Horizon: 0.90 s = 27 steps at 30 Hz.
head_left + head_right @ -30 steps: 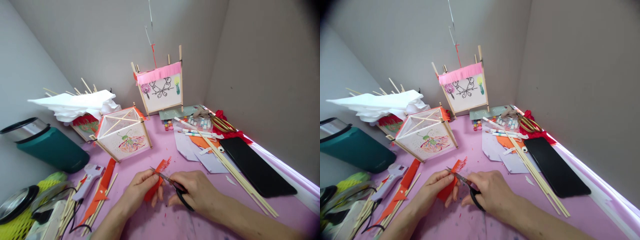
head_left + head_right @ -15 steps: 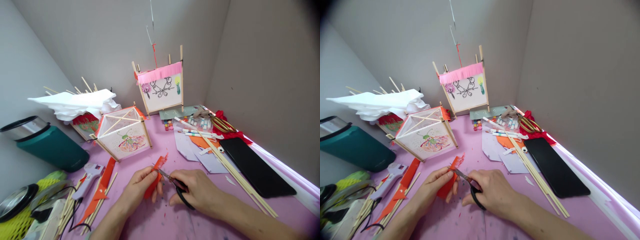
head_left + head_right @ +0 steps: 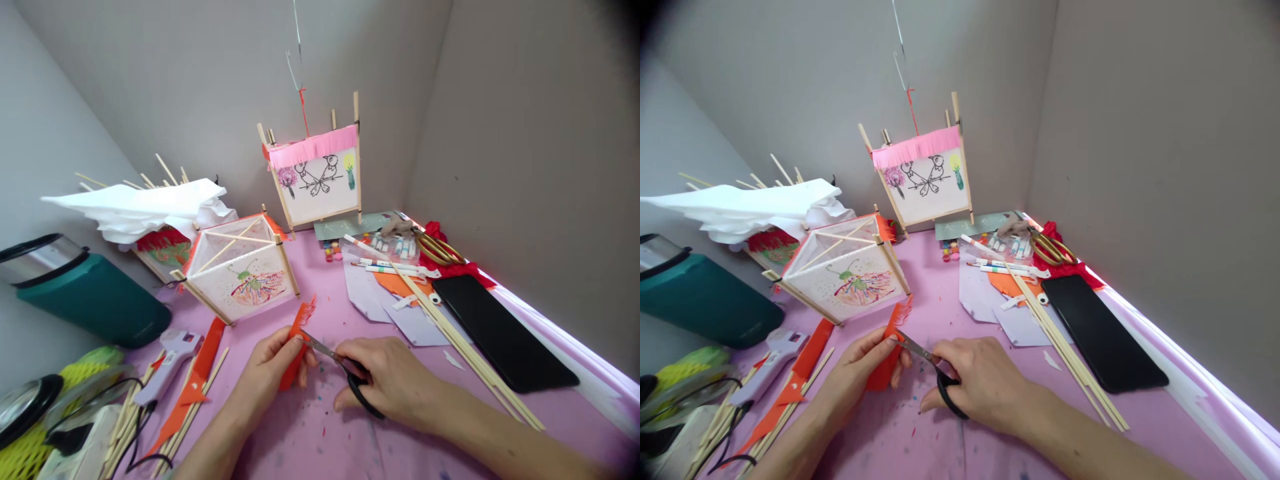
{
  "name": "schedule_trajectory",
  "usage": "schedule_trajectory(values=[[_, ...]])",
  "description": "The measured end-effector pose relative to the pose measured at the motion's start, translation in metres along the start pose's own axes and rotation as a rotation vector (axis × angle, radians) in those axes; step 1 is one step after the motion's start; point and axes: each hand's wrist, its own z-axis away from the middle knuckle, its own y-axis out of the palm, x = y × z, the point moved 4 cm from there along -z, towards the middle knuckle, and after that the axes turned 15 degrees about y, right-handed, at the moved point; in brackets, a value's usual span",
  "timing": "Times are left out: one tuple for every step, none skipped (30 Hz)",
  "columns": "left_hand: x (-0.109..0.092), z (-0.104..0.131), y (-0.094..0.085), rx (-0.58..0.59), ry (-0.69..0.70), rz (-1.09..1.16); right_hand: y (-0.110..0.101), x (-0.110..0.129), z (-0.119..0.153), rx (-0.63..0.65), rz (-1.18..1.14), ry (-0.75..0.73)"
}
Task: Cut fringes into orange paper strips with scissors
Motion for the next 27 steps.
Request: schedule_trajectory(values=[[0.0004, 0.0001, 0.0006, 0.000, -0.003, -0.003, 0.0001, -0.0001, -0.0001, 0.002, -0.001, -0.003], [0.0009, 0.0002, 0.0015, 0.005, -0.007, -0.006, 0.0002, -0.0001, -0.0003, 0.004, -0.002, -0.005], [0.0014, 0.0003, 0.0022, 0.008, -0.010, -0.010, 0.0003, -0.0001, -0.0005, 0.005, -0.003, -0.006], [0.0019, 0.0004, 0.0029, 0.012, -0.012, -0.013, 0.0004, -0.0001, -0.0007, 0.007, -0.003, -0.004], [0.0024, 0.0004, 0.0033, 0.014, -0.013, -0.012, 0.0004, -0.0001, -0.0010, 0.007, -0.003, -0.002], [0.0029, 0.0004, 0.0035, 0.014, -0.012, -0.011, 0.0004, 0.0000, -0.0011, 0.005, -0.004, 0.000], [0.0034, 0.0004, 0.0034, 0.013, -0.010, -0.010, 0.0004, 0.0000, -0.0013, 0.001, -0.004, 0.002], [0.0039, 0.0004, 0.0034, 0.017, -0.010, -0.009, 0.0005, 0.0001, -0.0014, 0.000, -0.005, 0.002], [0.0046, 0.0003, 0.0032, 0.022, -0.011, -0.009, 0.0006, 0.0001, -0.0016, -0.001, -0.005, 0.001], [0.0053, 0.0002, 0.0030, 0.028, -0.014, -0.011, 0.0008, 0.0000, -0.0017, -0.002, -0.004, 0.001], [0.0059, 0.0000, 0.0027, 0.033, -0.016, -0.014, 0.0009, -0.0002, -0.0017, -0.004, -0.003, 0.000], [0.0064, -0.0002, 0.0024, 0.037, -0.018, -0.017, 0.0011, -0.0005, -0.0018, -0.005, -0.002, 0.000], [0.0068, -0.0004, 0.0021, 0.039, -0.019, -0.020, 0.0014, -0.0008, -0.0018, -0.006, -0.002, -0.001], [0.0070, -0.0007, 0.0019, 0.039, -0.018, -0.022, 0.0016, -0.0012, -0.0017, -0.008, -0.001, -0.001], [0.0072, -0.0008, 0.0019, 0.040, -0.018, -0.023, 0.0018, -0.0015, -0.0016, -0.010, 0.000, -0.002], [0.0072, -0.0010, 0.0021, 0.043, -0.016, -0.023, 0.0019, -0.0018, -0.0015, -0.012, 0.001, -0.003], [0.0072, -0.0011, 0.0022, 0.044, -0.013, -0.026, 0.0020, -0.0021, -0.0014, -0.012, 0.001, -0.004], [0.0072, -0.0012, 0.0026, 0.048, -0.010, -0.030, 0.0021, -0.0023, -0.0013, -0.013, 0.001, -0.004], [0.0073, -0.0012, 0.0030, 0.054, -0.006, -0.034, 0.0021, -0.0025, -0.0014, -0.015, 0.000, -0.004], [0.0074, -0.0012, 0.0033, 0.058, -0.002, -0.036, 0.0022, -0.0025, -0.0015, -0.015, -0.002, -0.003], [0.0078, -0.0012, 0.0037, 0.061, -0.002, -0.036, 0.0023, -0.0025, -0.0017, -0.015, -0.003, -0.002], [0.0084, -0.0011, 0.0040, 0.064, -0.006, -0.035, 0.0024, -0.0025, -0.0019, -0.016, -0.005, -0.002], [0.0090, -0.0010, 0.0042, 0.062, -0.009, -0.032, 0.0026, -0.0023, -0.0021, -0.017, -0.007, -0.002], [0.0094, -0.0010, 0.0044, 0.059, -0.011, -0.029, 0.0027, -0.0020, -0.0021, -0.017, -0.008, -0.003], [0.0097, -0.0009, 0.0045, 0.055, -0.012, -0.027, 0.0030, -0.0017, -0.0020, -0.016, -0.009, -0.005], [0.0097, -0.0008, 0.0046, 0.052, -0.012, -0.026, 0.0032, -0.0013, -0.0019, -0.017, -0.011, -0.007], [0.0094, -0.0009, 0.0047, 0.049, -0.010, -0.025, 0.0033, -0.0010, -0.0017, -0.018, -0.012, -0.009]])
